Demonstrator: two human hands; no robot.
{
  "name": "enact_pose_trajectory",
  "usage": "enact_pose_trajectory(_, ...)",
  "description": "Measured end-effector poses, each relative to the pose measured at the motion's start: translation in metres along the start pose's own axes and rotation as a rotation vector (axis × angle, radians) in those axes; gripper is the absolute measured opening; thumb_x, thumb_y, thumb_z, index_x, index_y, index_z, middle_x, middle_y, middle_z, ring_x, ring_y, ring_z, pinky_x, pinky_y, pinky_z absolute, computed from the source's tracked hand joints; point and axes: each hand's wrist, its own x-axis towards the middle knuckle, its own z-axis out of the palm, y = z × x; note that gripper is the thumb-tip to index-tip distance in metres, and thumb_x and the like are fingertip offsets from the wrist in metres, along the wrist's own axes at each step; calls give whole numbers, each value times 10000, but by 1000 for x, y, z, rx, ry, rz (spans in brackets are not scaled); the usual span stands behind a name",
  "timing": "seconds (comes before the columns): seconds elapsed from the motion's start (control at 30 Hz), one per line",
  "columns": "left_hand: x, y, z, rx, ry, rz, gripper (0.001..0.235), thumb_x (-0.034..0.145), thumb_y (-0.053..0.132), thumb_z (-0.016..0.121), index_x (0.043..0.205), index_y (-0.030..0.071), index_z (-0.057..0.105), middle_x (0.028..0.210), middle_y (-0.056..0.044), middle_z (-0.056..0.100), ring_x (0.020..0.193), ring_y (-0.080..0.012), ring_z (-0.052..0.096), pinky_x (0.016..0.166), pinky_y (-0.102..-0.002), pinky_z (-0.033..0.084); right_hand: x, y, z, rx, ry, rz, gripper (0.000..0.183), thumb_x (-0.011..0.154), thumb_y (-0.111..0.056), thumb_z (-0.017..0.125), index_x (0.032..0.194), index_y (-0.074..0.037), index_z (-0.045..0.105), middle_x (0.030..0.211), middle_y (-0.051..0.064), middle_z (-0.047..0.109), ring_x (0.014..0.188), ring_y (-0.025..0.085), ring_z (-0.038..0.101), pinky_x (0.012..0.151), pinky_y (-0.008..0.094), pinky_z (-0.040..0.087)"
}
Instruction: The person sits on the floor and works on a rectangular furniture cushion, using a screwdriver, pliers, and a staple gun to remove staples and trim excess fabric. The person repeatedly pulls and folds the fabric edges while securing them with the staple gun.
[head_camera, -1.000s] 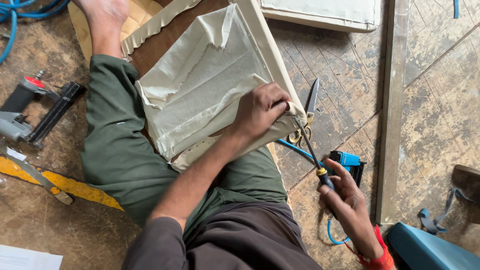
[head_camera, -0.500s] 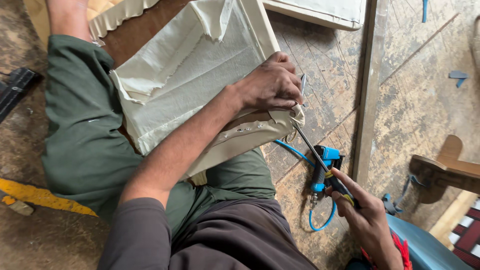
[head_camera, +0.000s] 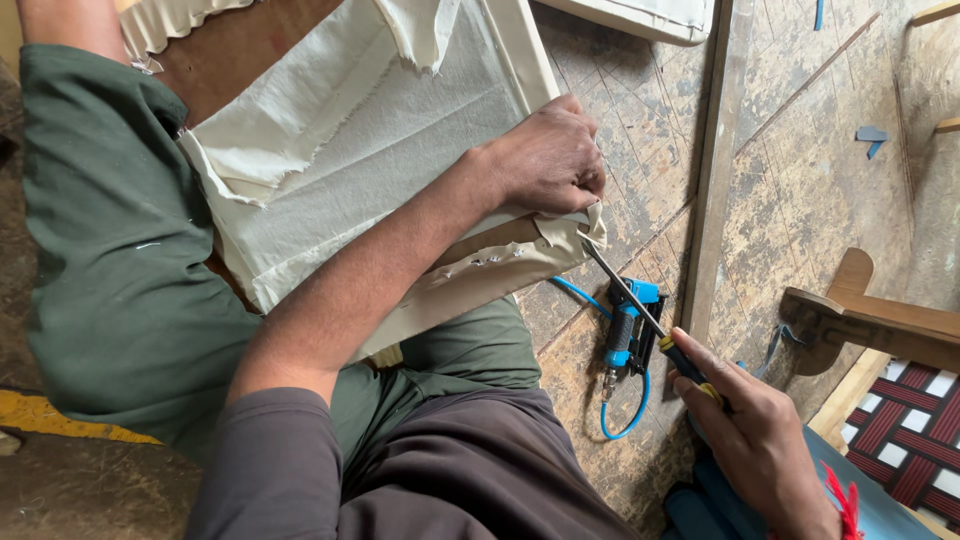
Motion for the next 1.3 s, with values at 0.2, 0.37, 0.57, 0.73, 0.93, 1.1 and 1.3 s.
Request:
enact_pose_trajectory(0.2, -2, -2, 15, 332, -31, 11, 272, 876, 323, 572, 701, 262, 771, 530, 12, 605, 584, -147, 477, 912, -396, 402, -7, -18, 1, -399, 26, -90, 594, 927, -268, 647, 1514, -256, 561, 847, 92, 692, 651, 260, 699, 637, 407, 559)
enact_pose_trajectory(0.37, -6, -5, 23, 208, 142, 123, 386, 913, 385, 597, 597, 203, 724, 537, 29, 603, 618, -158, 473, 914, -427, 372, -9, -13, 24, -306, 126, -176, 544, 897, -200, 641, 1436, -161, 579, 910, 112, 724, 656, 237, 697, 607, 393, 554)
enact_pose_trajectory(0.57, -5, -9, 27, 69, 143, 60, 359, 935, 393, 651, 640, 214, 752, 550, 23, 630, 625, -157, 494, 943, -411, 359, 1, 9, 69, 242, 169, -50, 556, 910, -102, 692, 1458, -119, 596, 849, 67, 676, 673, 128, 580, 577, 302, 474)
enact_pose_trajectory(0.73, -7, -6, 16, 33, 117, 38, 322, 905, 353, 654, 633, 220, 764, 557, 23, 644, 658, -151, 518, 973, -393, 364, 2, 27, 80, 814, 37, 171, 599, 909, -81, 689, 1499, -121, 592, 752, -9, 547, 575, 71, 400, 483, 250, 333)
enact_pose_trajectory(0.93, -9, 2, 17, -15, 131, -3, 351, 930, 421, 649, 664, 230, 776, 536, 11, 609, 656, -155, 512, 946, -395, 362, 5, 21, 87, 300, 86, -15, 535, 920, -88, 662, 1447, -70, 574, 708, -2, 589, 556, 46, 462, 460, 219, 379)
enact_pose_trajectory(1.1, -6, -5, 22, 28, 124, 18, 380, 960, 481, 632, 717, 241, 797, 526, 10, 590, 627, -151, 498, 935, -420, 349, 21, 27, 120, 1009, -51, 169, 556, 928, -108, 614, 1474, -78, 511, 714, 6, 571, 484, 79, 486, 400, 227, 367)
enact_pose_trajectory(1.3, -6, -5, 20, 14, 137, 35, 375, 971, 505, 631, 756, 255, 810, 561, 41, 617, 658, -143, 482, 915, -397, 353, 26, 58, 116, 608, 14, -45, 480, 992, -146, 606, 1451, -17, 554, 764, -6, 559, 562, 51, 477, 450, 219, 365)
